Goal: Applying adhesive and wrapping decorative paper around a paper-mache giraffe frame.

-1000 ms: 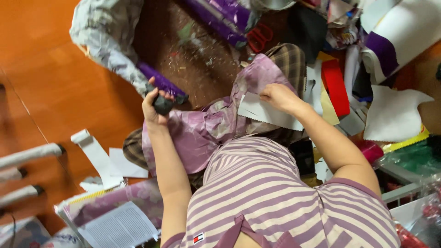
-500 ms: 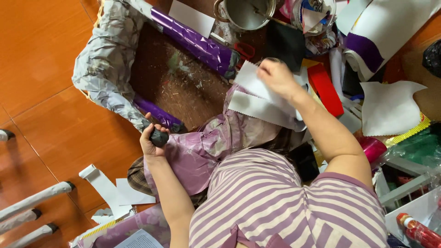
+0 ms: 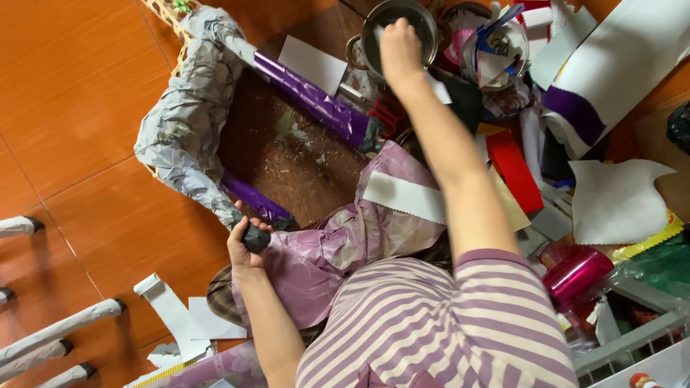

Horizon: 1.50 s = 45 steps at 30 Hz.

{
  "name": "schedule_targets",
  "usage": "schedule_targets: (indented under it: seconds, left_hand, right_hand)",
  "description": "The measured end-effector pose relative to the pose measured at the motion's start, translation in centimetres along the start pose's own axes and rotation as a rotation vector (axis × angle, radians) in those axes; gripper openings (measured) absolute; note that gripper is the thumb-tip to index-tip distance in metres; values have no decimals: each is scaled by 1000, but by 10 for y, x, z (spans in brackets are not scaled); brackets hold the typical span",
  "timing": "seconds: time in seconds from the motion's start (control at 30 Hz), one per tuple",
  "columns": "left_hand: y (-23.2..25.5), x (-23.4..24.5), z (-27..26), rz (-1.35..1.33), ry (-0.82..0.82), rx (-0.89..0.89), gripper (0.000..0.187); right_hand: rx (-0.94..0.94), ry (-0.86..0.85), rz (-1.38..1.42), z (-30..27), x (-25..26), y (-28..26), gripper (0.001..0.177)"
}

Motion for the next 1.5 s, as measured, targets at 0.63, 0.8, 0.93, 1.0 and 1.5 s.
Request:
schedule_targets:
  seconds: [0.63,0.8,0.93,1.0,1.5]
  left_hand:
    - [-9,13,18,-18,34,-77,41]
    - [7,55,24,752,397,-279,38]
    - [24,28,10,1447,501,-451,70]
    - [18,45,18,1327,552,-276,95]
    - [2,60,-40,275,389,-452,22]
  right_hand:
    - [120,-96,744,-59,157,-67,41]
    - [453,56,1122,-117,234,-220,17]
    - [766,196,1047,-164,199,-331,38]
    - [821,247,927,-178,187,-360,36]
    - [990,-16,940,-229,150,-384,59]
Point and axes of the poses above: each hand's wrist, its own z-axis towards the middle knuckle, its own x-axis out of the back of the hand, y = z × x, the point moved 8 cm from there along z, towards the middle knuckle, and after that the axes turned 8 degrees about x, right-handed, at the moved point
